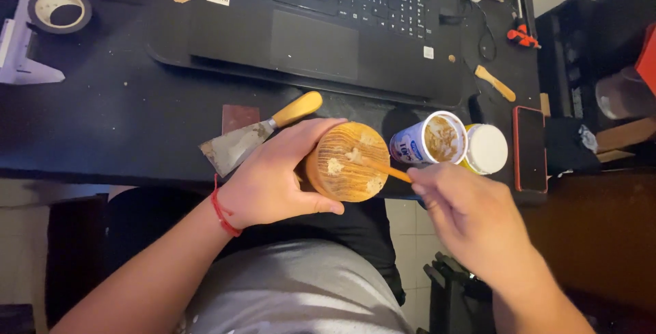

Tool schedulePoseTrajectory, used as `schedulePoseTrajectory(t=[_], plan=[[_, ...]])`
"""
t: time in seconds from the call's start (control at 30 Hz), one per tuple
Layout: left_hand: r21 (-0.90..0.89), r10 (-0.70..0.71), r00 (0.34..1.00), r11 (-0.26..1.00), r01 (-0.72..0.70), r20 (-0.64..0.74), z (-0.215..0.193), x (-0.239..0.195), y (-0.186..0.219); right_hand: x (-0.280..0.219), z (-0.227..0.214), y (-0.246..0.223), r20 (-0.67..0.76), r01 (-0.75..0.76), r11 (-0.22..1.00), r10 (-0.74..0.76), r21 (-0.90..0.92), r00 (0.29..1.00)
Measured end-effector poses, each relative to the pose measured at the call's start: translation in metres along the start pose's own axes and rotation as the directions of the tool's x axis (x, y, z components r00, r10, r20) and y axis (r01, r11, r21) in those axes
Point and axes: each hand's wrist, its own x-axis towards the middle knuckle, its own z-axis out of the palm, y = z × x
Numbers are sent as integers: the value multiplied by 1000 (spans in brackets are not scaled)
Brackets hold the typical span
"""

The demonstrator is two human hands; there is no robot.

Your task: Applying paste to a wooden object using a small stick and scraping off the excess with a putty knife.

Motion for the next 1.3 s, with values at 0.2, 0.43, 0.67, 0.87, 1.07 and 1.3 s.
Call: schedulePoseTrajectory(t=[0.2,0.43,0.67,0.87,1.07,1.3], plan=[[24,-51,999,998,51,5,1,1,3,6,3,5,-38,-203,979,203,-4,978],[20,-9,1000,1000,9,-14,1,-1,2,-5,-7,0,-66,-97,993,102,73,993],[28,-88,996,996,88,14,4,1,2,6,-12,14,-259,-333,941,337,60,905],[57,-99,995,993,99,3,5,1,3,30,5,24,-261,-233,972,224,-6,939],[55,-96,995,994,96,-1,4,1,6,32,14,25,-257,-331,940,301,-82,918],[62,-120,993,991,120,-9,6,1,7,25,16,27,-287,-325,941,285,-99,914]])
